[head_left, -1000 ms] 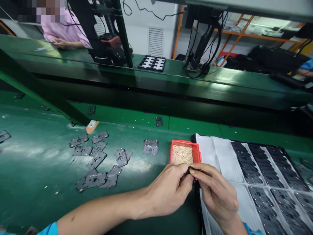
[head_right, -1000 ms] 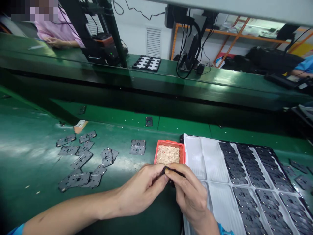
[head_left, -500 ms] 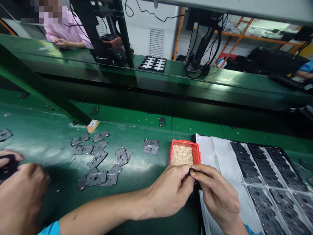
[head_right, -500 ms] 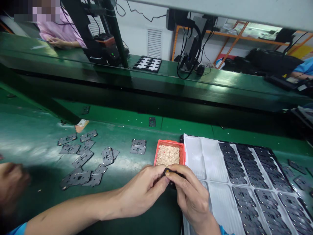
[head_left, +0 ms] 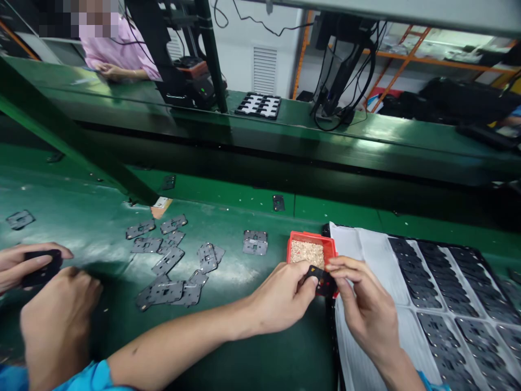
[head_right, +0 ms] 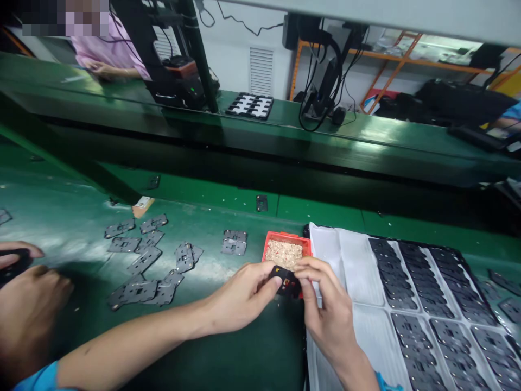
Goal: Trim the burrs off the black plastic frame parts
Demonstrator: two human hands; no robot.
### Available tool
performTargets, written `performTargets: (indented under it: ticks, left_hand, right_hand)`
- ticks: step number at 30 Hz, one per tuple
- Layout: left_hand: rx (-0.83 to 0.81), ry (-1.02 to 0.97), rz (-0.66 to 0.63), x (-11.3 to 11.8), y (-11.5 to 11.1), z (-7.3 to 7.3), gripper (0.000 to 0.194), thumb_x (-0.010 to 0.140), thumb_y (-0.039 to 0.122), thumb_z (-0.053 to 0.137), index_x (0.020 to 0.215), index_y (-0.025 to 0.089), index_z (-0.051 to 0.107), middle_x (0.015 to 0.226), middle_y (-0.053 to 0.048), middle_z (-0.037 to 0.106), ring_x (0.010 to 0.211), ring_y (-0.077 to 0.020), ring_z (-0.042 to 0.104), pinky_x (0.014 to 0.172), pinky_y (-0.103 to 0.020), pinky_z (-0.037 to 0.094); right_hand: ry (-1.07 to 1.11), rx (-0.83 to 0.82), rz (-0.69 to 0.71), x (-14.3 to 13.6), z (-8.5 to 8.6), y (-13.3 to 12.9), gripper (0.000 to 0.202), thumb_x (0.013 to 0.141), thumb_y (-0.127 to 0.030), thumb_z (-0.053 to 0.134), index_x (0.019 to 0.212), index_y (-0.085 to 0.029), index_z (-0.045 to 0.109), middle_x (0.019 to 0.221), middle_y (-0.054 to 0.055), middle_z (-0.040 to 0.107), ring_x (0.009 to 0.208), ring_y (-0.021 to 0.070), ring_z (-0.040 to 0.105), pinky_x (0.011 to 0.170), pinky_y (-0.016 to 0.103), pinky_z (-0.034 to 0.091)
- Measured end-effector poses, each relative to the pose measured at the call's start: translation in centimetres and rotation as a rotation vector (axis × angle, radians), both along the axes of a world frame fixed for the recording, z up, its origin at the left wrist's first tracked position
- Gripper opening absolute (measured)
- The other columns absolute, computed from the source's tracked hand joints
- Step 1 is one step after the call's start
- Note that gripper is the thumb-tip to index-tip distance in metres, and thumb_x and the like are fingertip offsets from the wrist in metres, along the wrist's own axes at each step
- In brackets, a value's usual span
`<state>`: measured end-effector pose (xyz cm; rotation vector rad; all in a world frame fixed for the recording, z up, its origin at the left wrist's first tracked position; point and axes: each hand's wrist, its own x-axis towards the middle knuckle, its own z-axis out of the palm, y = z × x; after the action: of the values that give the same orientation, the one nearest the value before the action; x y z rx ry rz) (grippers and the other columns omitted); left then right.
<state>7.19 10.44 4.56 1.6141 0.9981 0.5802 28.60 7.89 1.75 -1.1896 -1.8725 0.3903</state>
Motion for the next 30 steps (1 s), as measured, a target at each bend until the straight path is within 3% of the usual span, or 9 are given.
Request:
performTargets:
  ticks: [2,5,9,11,15,16,18,21,30]
  left_hand:
    - [0.027,0.03,0.026,-0.3,0.4,-0.5,0.027,0.103,0.022,0.049,0.078,0.023,0.04,0.064,0.007,0.043,0.057,-0.0118,0.038,0.057,-0.028,0.027]
    - [0.061,0.031,0.055,-0.9,0.6,-1.0,0.026,0.104,0.023,0.048,0.079,0.023,0.041,0.064,0.006,0.045,0.057,-0.0124,0.039,0.058,-0.029,0.028]
    - [0.072,-0.059,0.085,-1.6,0.2,-0.8,0.025,0.106,0.024,0.041,0.081,0.023,0.042,0.067,0.005,0.049,0.06,-0.0128,0.043,0.06,-0.027,0.032]
    - [0.047,-0.109,0.109,-1.8,-0.2,-0.7,0.026,0.107,0.025,0.04,0.081,0.024,0.04,0.065,0.005,0.047,0.057,-0.0122,0.042,0.058,-0.026,0.032]
    - [0.026,-0.177,0.135,-1.8,-0.8,-0.6,0.025,0.108,0.026,0.041,0.083,0.023,0.043,0.065,0.005,0.049,0.056,-0.0114,0.043,0.057,-0.025,0.034]
    - [0.028,-0.19,0.132,-1.7,-1.0,-0.6,0.024,0.108,0.026,0.041,0.084,0.022,0.044,0.066,0.005,0.05,0.056,-0.0114,0.044,0.057,-0.025,0.035]
    - [0.029,-0.215,0.12,-1.7,-1.2,-0.6,0.023,0.108,0.024,0.041,0.086,0.021,0.048,0.067,0.005,0.052,0.056,-0.0111,0.045,0.058,-0.024,0.037]
    - [0.014,-0.223,0.122,-1.8,-1.6,-0.6,0.024,0.108,0.024,0.04,0.088,0.02,0.052,0.067,0.005,0.052,0.055,-0.0106,0.043,0.059,-0.024,0.037]
    - [0.029,-0.265,0.054,-2.4,-2.5,-0.4,0.024,0.111,0.028,0.037,0.093,0.02,0.052,0.064,0.006,0.048,0.055,-0.0116,0.044,0.059,-0.025,0.037]
  right_hand:
    - [0.044,-0.022,-0.099,0.5,-0.5,0.4,0.006,0.103,-0.022,0.068,0.108,-0.025,0.068,0.114,0.01,0.074,0.112,0.0259,0.074,0.095,0.042,0.063]
    - [0.061,-0.061,-0.201,1.1,-1.0,0.6,0.012,0.1,-0.033,0.076,0.096,-0.024,0.068,0.098,0.007,0.077,0.089,0.0228,0.078,0.081,0.035,0.065]
    - [0.048,-0.212,-0.176,1.3,-0.9,0.0,0.018,0.104,-0.038,0.071,0.109,-0.022,0.079,0.084,0.004,0.084,0.07,0.0199,0.082,0.07,0.029,0.069]
    - [0.076,-0.277,-0.147,1.0,-0.6,-0.4,0.026,0.108,-0.039,0.065,0.119,-0.022,0.081,0.09,0.004,0.087,0.076,0.0201,0.085,0.074,0.028,0.071]
    - [0.118,-0.339,-0.112,-0.7,0.7,-1.5,0.036,0.108,-0.044,0.062,0.134,-0.024,0.077,0.129,0.008,0.082,0.112,0.0228,0.083,0.089,0.027,0.069]
    - [0.156,-0.361,-0.086,-1.3,1.1,-1.8,0.034,0.108,-0.043,0.062,0.133,-0.024,0.077,0.126,0.008,0.083,0.107,0.0213,0.084,0.086,0.025,0.069]
    - [0.26,-0.399,-0.04,-2.5,1.9,-2.4,0.024,0.108,-0.04,0.064,0.121,-0.024,0.077,0.1,0.004,0.086,0.081,0.0159,0.084,0.075,0.019,0.067]
    - [0.357,-0.412,-0.025,-3.8,2.7,-3.3,0.016,0.106,-0.037,0.067,0.104,-0.023,0.075,0.071,-0.002,0.076,0.061,0.0125,0.075,0.064,0.015,0.063]
    - [0.409,-0.474,-0.056,-4.7,3.3,-4.4,0.023,0.104,-0.041,0.069,0.101,-0.019,0.077,0.062,-0.001,0.069,0.052,0.0138,0.068,0.053,0.018,0.058]
